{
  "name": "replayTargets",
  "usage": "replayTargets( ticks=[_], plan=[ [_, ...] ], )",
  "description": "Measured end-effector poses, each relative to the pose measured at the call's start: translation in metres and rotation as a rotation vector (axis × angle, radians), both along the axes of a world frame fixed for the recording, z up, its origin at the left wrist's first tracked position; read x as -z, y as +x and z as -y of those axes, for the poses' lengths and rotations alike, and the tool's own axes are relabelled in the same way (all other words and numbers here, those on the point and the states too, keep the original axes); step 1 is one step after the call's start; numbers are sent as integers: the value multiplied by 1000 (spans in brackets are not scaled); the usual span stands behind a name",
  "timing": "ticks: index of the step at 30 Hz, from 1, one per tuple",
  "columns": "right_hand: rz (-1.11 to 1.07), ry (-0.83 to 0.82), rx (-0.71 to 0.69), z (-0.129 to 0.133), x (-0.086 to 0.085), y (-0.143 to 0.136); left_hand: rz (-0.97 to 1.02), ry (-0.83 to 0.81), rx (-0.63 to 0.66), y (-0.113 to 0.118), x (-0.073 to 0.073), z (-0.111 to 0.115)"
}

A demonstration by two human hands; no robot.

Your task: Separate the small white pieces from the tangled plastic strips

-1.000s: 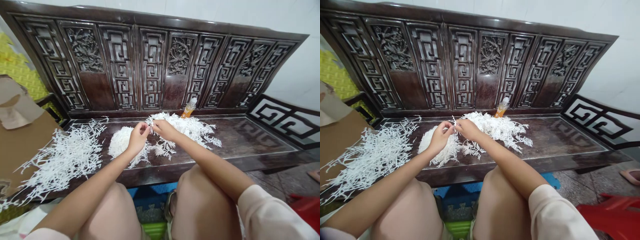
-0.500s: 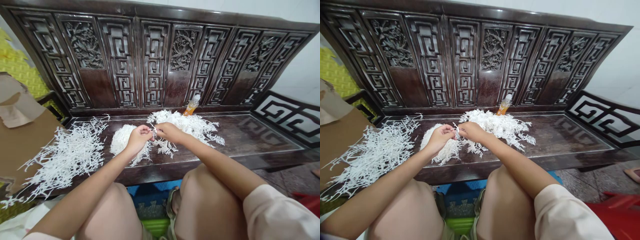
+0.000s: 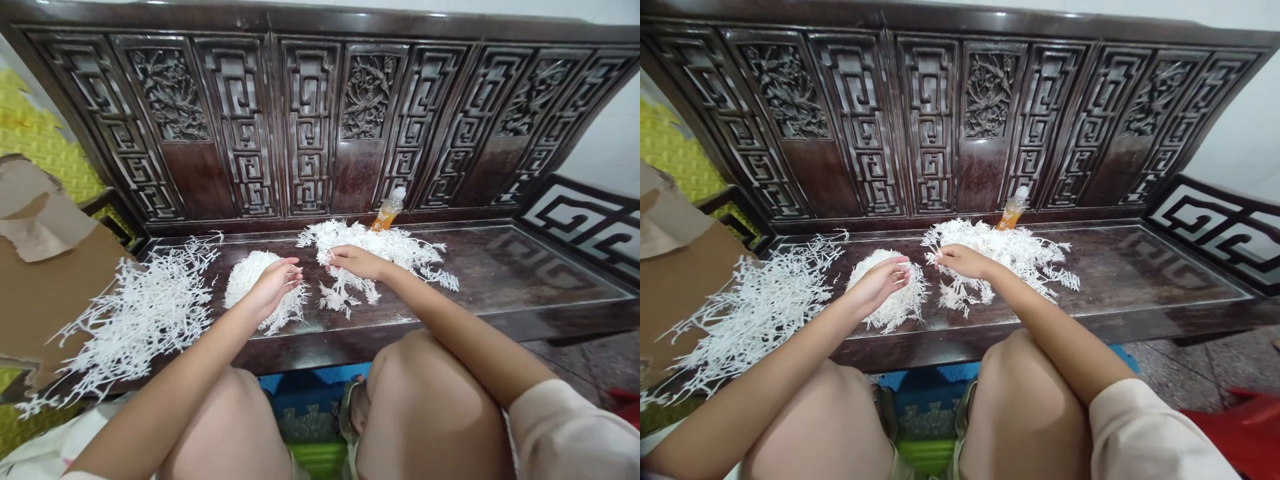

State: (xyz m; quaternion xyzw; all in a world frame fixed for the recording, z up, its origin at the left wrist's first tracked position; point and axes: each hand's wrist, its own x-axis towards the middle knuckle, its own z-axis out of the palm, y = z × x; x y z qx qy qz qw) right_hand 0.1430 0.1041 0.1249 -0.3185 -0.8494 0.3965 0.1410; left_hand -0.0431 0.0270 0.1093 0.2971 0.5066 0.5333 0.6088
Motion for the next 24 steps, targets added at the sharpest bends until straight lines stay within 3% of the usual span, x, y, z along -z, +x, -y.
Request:
replayTargets(
  ticks=[4,10,18,24],
  plan=[
    [51,13,-69,11,-5,-20,37,1,34,10,7,-7],
    [107,202,-67,16,-6,-25,4,-47,-24,18,6,-8],
    [160,283,-106,18,-1,-26,112,-141,110,13,2,-6],
    [168,331,-114,18,-3,-28,-43,42,148,8,6,-4]
  ],
)
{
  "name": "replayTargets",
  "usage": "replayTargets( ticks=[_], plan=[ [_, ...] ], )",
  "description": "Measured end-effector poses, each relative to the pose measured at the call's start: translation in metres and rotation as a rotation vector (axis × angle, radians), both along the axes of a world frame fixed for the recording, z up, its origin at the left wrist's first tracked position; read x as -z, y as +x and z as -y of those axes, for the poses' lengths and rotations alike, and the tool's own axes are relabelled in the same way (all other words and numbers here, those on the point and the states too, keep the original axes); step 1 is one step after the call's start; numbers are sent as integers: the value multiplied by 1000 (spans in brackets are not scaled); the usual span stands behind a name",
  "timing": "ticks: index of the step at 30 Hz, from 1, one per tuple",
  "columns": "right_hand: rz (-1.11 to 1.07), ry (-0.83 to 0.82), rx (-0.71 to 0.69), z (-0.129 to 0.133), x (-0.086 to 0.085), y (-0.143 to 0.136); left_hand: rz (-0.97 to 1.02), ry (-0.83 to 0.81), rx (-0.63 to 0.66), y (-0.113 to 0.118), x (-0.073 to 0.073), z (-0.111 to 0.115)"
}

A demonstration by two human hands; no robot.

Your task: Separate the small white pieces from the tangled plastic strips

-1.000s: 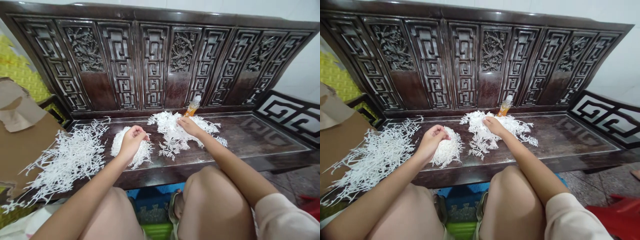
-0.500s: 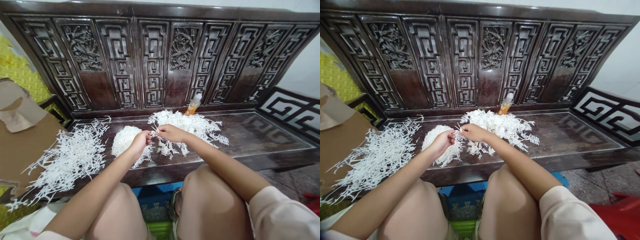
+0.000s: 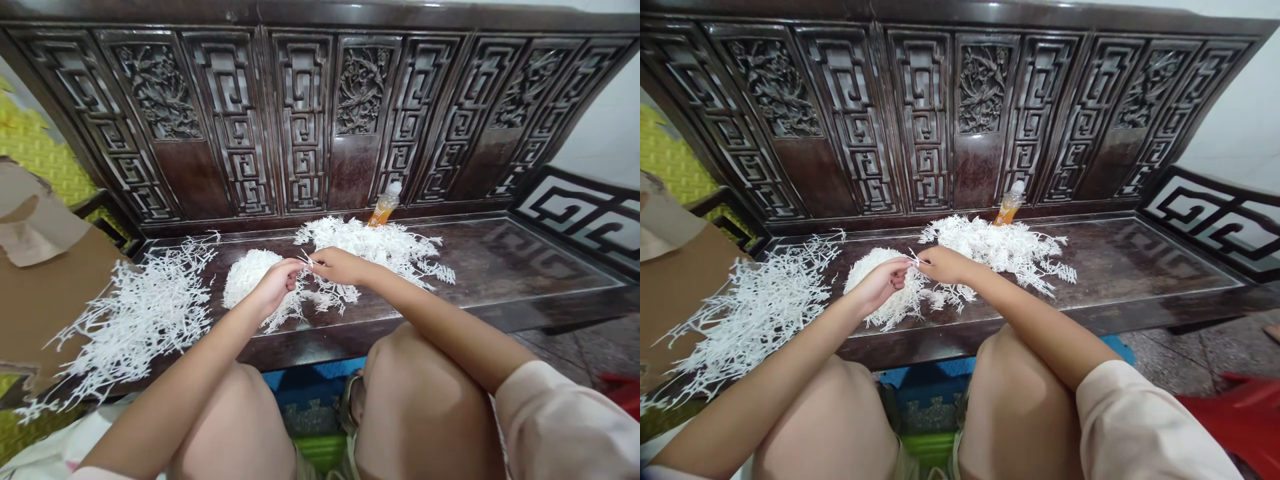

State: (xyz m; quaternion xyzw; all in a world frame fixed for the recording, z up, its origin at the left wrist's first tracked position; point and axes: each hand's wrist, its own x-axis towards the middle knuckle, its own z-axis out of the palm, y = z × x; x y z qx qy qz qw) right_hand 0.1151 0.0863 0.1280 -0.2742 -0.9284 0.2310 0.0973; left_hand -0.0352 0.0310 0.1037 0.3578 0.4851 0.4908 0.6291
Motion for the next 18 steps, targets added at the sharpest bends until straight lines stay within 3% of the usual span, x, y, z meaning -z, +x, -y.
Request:
replayTargets(
  ticks=[5,10,18],
  plan=[
    [44,41,29,1,-2,-2,-226,76,-23,-2,0,4],
    [77,221,40,0,-5,-3,-536,194,-72,2,-4,7],
    [181,342,110,6,-11,-7,-628,284,-178,16,-6,7]
  ],
)
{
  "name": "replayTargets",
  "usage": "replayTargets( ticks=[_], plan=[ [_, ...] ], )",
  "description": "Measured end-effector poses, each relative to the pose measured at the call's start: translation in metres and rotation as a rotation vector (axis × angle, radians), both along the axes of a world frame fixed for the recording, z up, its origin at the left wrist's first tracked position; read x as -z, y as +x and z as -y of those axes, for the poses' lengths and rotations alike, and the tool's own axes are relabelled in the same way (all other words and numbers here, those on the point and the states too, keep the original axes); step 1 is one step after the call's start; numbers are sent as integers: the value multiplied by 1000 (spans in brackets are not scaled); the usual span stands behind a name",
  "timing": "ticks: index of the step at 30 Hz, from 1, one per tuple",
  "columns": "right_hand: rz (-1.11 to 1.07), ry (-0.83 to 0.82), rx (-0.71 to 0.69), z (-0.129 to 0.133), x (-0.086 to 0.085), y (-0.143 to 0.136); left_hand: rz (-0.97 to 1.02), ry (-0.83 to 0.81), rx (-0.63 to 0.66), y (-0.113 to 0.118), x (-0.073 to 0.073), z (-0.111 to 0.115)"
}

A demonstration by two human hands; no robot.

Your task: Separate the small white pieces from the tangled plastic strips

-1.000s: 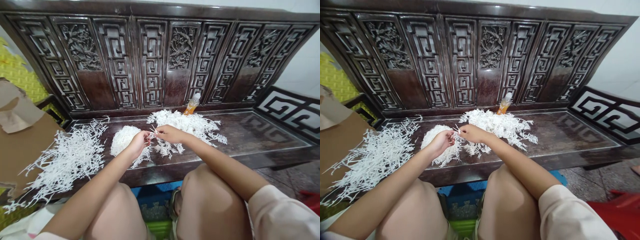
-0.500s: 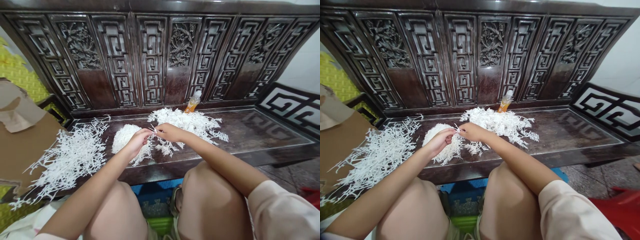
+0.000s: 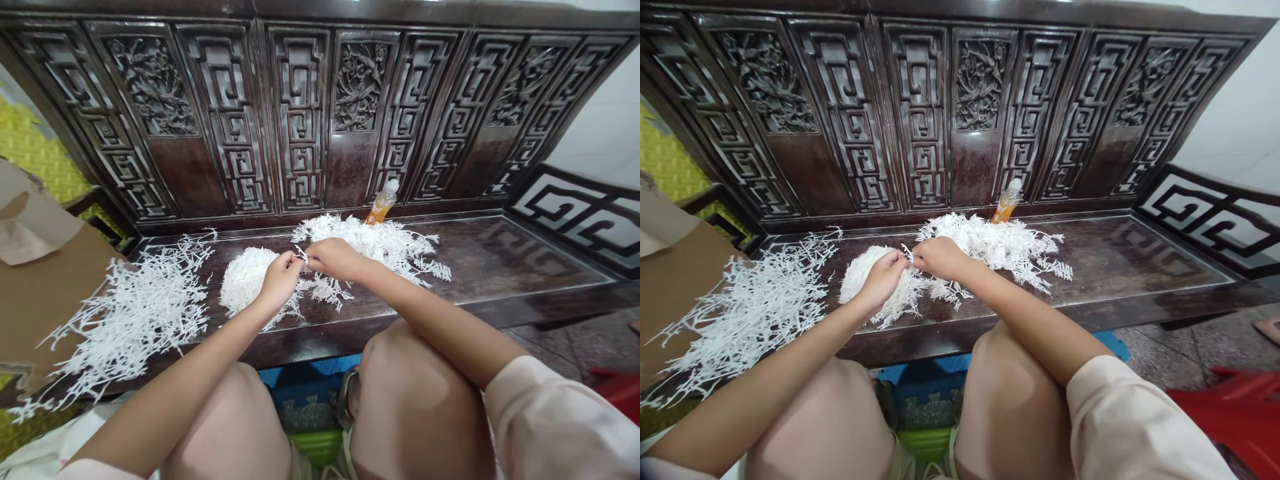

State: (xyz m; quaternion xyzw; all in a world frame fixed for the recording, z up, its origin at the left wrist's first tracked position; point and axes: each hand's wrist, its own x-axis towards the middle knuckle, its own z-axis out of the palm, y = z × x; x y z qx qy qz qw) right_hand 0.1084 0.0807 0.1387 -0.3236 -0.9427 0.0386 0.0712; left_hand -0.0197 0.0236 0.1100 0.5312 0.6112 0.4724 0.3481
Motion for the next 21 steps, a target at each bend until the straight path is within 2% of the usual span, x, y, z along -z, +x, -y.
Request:
replayTargets(
  ticks=[5,8,9,10,11,13,16,18,21],
  plan=[
    [48,38,55,0,-8,2,49,-2,-30,7,-6,10],
    [54,63,305,-15,-10,20,126,-3,34,7,-14,26],
    [13,65,410,-21,-10,28,170,-5,62,5,-17,29],
    [-50,54,451,-25,-9,35,228,-16,82,2,-18,31],
    [-112,25,422,-28,-8,40,305,-39,86,-2,-18,30],
    [-210,-65,265,-26,-7,42,490,-129,64,-10,-14,22],
    [-266,-234,41,-13,-8,28,740,-317,74,-20,-5,5],
    [-268,-321,-6,-5,-8,18,834,-400,88,-23,-2,-2],
    [-263,-374,-8,-1,-7,9,891,-423,76,-21,-4,-4]
  ],
)
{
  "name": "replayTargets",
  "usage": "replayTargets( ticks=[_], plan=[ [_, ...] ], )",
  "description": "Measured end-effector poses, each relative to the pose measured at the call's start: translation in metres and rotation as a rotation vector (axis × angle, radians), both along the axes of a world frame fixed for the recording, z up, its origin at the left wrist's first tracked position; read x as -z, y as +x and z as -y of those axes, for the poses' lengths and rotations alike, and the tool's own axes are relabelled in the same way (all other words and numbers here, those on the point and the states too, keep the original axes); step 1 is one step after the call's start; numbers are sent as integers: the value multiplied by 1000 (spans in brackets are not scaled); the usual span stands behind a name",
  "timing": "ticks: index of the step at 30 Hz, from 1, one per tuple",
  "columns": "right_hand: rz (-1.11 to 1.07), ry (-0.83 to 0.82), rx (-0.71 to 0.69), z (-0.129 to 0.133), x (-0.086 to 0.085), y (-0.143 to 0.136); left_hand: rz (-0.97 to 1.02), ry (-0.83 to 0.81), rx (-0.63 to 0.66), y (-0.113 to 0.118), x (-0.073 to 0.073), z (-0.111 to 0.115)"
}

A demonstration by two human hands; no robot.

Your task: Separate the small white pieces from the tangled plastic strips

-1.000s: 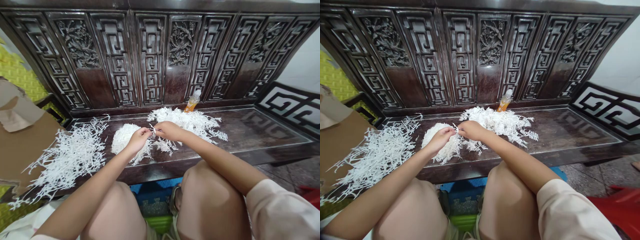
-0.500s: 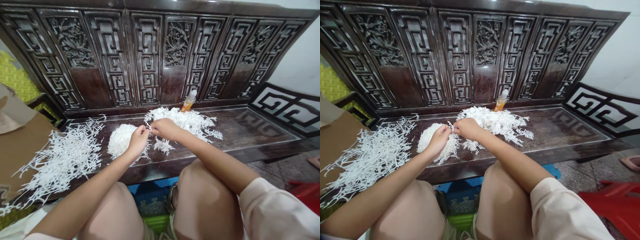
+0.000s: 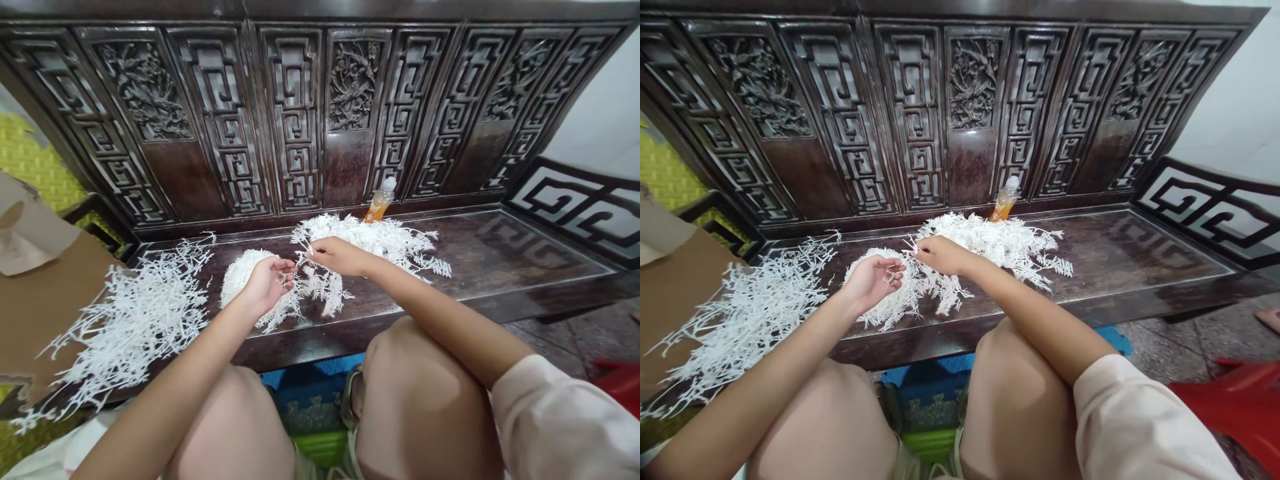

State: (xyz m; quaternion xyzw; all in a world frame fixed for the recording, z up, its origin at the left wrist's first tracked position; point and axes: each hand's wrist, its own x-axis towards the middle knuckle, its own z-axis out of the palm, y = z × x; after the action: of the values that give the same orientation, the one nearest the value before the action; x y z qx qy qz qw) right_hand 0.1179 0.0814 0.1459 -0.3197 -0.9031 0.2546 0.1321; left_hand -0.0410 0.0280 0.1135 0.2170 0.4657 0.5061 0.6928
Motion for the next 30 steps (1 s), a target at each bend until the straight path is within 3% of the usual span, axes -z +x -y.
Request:
replayTargets(
  ticks=[4,12,20,30],
  plan=[
    [26,-6,-10,-1,3,-2,-44,104,49,8,-4,4],
    [39,-25,-78,4,2,2,-386,280,94,12,3,7],
    [188,200,-128,3,1,7,-516,277,266,8,10,7],
    [281,290,-8,0,0,2,-755,338,23,22,2,6]
  ],
)
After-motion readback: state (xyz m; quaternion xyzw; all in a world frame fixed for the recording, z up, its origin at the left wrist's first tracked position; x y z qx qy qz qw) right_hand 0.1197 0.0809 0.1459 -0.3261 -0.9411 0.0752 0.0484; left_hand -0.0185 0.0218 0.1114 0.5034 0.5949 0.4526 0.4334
